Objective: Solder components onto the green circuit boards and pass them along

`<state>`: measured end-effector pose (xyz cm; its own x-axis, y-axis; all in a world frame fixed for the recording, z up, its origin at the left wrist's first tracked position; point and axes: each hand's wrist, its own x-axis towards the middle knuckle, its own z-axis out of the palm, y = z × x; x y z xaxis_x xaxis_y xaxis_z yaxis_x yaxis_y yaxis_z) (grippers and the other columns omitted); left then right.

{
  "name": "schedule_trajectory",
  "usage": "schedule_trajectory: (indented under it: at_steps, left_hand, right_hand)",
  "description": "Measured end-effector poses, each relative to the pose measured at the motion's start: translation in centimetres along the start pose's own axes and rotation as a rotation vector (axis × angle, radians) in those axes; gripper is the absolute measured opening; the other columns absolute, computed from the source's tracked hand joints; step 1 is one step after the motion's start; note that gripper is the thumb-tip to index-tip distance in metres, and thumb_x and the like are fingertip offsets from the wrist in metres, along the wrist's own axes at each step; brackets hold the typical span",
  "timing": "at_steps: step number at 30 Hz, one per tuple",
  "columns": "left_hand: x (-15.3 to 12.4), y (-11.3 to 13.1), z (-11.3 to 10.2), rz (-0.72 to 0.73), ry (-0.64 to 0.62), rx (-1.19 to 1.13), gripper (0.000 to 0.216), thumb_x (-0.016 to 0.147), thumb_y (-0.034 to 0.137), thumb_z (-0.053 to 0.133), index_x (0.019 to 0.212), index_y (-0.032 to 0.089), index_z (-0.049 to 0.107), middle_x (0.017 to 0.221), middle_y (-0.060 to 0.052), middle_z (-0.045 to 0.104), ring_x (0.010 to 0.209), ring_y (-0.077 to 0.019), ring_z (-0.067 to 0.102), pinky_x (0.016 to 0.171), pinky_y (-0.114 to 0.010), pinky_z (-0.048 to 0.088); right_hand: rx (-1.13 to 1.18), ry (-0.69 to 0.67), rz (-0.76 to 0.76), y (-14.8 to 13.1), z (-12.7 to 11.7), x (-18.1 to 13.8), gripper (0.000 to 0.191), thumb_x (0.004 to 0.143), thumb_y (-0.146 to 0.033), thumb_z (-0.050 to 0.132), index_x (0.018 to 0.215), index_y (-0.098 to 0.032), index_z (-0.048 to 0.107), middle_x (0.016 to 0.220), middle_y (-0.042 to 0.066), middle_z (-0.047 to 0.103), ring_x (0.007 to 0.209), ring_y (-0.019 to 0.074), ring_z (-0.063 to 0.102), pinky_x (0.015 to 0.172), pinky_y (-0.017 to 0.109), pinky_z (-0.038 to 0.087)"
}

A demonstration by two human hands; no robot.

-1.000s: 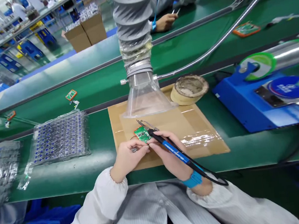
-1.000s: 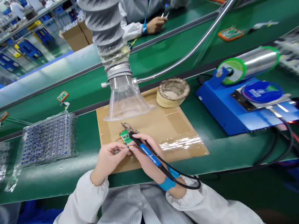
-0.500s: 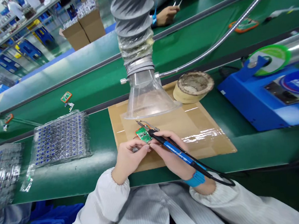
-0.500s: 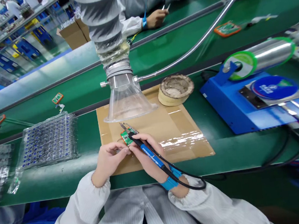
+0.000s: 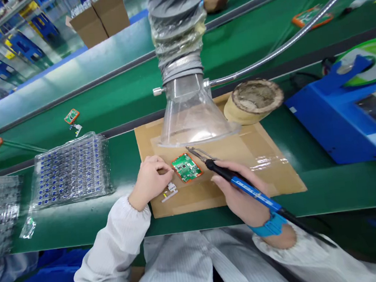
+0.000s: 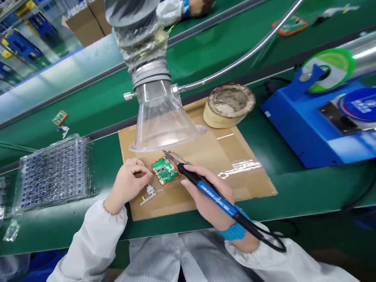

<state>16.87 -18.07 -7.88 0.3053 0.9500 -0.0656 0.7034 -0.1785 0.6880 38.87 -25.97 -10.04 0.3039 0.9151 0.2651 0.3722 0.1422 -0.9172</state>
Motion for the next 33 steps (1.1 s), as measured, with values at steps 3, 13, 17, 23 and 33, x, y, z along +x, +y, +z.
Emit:
schedule_trajectory:
  at_steps: [3, 13, 17, 23, 33]
  left_hand:
    - [0.3, 0.3, 0.2, -0.042, -0.033, 0.043, 0.016, 0.078, 0.014, 0.074, 0.063, 0.021, 0.072, 0.082, -0.003, 0.068, 0.089, -0.0208, 0.059, 0.085, -0.040, 0.044]
    - [0.2, 1.1, 0.0, -0.082, -0.078, 0.065, 0.019, 0.078, 0.012, 0.073, 0.061, 0.020, 0.071, 0.082, -0.001, 0.067, 0.092, -0.0205, 0.058, 0.088, -0.040, 0.041]
    - [0.2, 1.1, 0.0, -0.085, -0.088, 0.059, 0.019, 0.078, 0.011, 0.073, 0.062, 0.020, 0.071, 0.084, -0.001, 0.068, 0.092, -0.0204, 0.058, 0.088, -0.040, 0.041]
    - [0.3, 1.2, 0.0, -0.094, -0.097, 0.075, 0.019, 0.078, 0.012, 0.073, 0.061, 0.020, 0.071, 0.086, -0.001, 0.068, 0.093, -0.0206, 0.058, 0.089, -0.041, 0.040]
    - [0.3, 1.1, 0.0, -0.076, -0.107, 0.072, 0.020, 0.078, 0.011, 0.073, 0.061, 0.019, 0.069, 0.087, -0.001, 0.068, 0.092, -0.0200, 0.058, 0.088, -0.041, 0.041]
  right_hand:
    - [-0.031, 0.039, -0.022, 0.5, -0.6, -0.5, 0.017, 0.091, -0.039, 0.069, 0.099, -0.024, 0.071, 0.095, 0.006, 0.078, 0.088, 0.0217, 0.076, 0.079, 0.034, 0.063]
    - [-0.099, -0.090, -0.147, 0.3, -0.5, -0.6, 0.007, 0.085, -0.028, 0.071, 0.091, -0.025, 0.068, 0.085, 0.001, 0.075, 0.072, 0.0191, 0.073, 0.066, 0.030, 0.060]
    - [-0.090, -0.127, -0.176, -0.3, -0.3, -0.2, 0.009, 0.086, -0.024, 0.070, 0.093, -0.026, 0.065, 0.084, 0.000, 0.074, 0.072, 0.0170, 0.073, 0.067, 0.028, 0.060]
    - [-0.073, -0.139, -0.200, 0.0, -0.1, -0.4, 0.009, 0.086, -0.021, 0.070, 0.093, -0.025, 0.065, 0.084, 0.000, 0.072, 0.074, 0.0158, 0.072, 0.069, 0.026, 0.058]
    - [-0.050, -0.148, -0.183, -0.1, -0.1, -0.1, 0.010, 0.084, -0.021, 0.071, 0.090, -0.025, 0.063, 0.080, 0.000, 0.071, 0.070, 0.0162, 0.071, 0.065, 0.027, 0.057]
